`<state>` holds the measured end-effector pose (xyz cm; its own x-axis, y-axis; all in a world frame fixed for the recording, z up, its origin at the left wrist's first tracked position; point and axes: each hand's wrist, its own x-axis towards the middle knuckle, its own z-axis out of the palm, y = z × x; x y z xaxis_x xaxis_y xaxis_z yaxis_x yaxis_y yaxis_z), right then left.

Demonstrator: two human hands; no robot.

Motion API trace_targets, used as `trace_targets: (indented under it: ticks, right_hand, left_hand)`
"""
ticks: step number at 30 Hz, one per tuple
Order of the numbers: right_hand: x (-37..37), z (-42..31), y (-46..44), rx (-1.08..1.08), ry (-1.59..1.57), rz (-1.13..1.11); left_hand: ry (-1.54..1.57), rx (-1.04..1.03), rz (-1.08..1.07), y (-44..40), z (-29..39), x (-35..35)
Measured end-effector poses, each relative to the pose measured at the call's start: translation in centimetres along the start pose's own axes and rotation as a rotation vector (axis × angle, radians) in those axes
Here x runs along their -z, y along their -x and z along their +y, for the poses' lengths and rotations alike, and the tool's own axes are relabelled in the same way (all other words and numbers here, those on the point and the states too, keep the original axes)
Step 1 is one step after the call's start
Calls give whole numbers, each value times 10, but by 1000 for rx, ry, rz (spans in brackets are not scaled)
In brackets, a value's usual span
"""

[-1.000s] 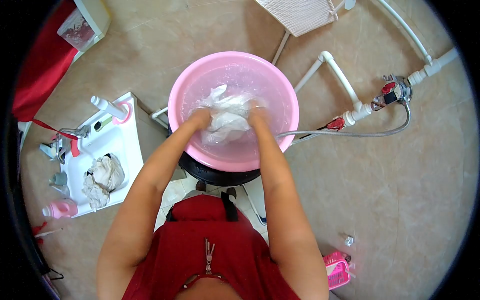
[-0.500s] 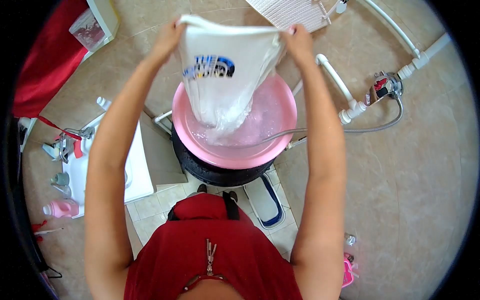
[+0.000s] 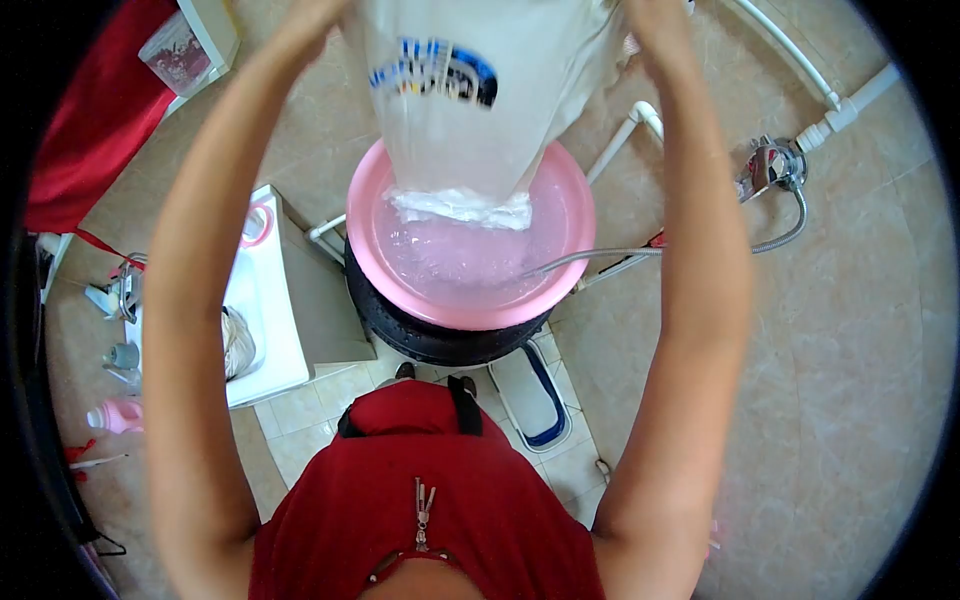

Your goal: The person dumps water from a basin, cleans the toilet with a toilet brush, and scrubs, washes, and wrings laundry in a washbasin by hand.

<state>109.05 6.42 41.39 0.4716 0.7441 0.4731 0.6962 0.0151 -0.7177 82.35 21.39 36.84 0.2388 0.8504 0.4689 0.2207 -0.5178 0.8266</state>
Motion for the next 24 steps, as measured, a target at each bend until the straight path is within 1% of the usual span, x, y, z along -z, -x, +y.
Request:
trace_targets:
  ticks: [1,2,3,5,6,7,9,11,13,14,17,19,20,21,23,24]
  right_hand:
    - [-14,34,-2,95,-34,-52]
    - [-38,85,1,190,-69,-105]
    - [-61,118,12,179,-32,-180]
    - [-102,168,47,173,11,-309]
    - [-117,177,71,106,29,-388]
    - [-134,187,94,71,133,-412]
    - [-170,221,130,124,408,-499]
    - [-197,243,161,24,363,-603]
    - [-216,264,188,103,499,-716]
    - [-219,265,196,142,569,-771]
    - [-225,268,214,-53,495,-781]
    - [-233,278,219,-85,537,-811]
    - [-234,276,220,-100,558,-826]
    - [-235,275,221,-39,642,-848]
    - [-220,240,216,85,810,-883]
    - [-214,228,206,34,672,-824]
  left_hand:
    - [0,198,-58,22,-8,-9]
    - [-80,168,-135,33,-39,-18]
    - [-161,137,-212,46,-76,-28]
    - [-232,258,-381,77,-130,-53]
    - [-290,278,-439,98,-146,-65]
    - [-347,298,-495,119,-161,-77]
    - [-440,241,-625,145,-213,-105]
    - [-691,78,-684,176,-230,-127]
    - [-811,23,-653,212,-260,-150]
    - [-869,-7,-636,224,-259,-155]
    - [-855,102,-661,245,-239,-155]
    - [-840,150,-958,237,-284,-170]
    - [-828,174,-1105,231,-288,-172]
    - [-800,243,-1111,231,-290,-174]
    - [-743,379,-1118,219,-251,-163]
    - [-590,318,-999,216,-243,-156]
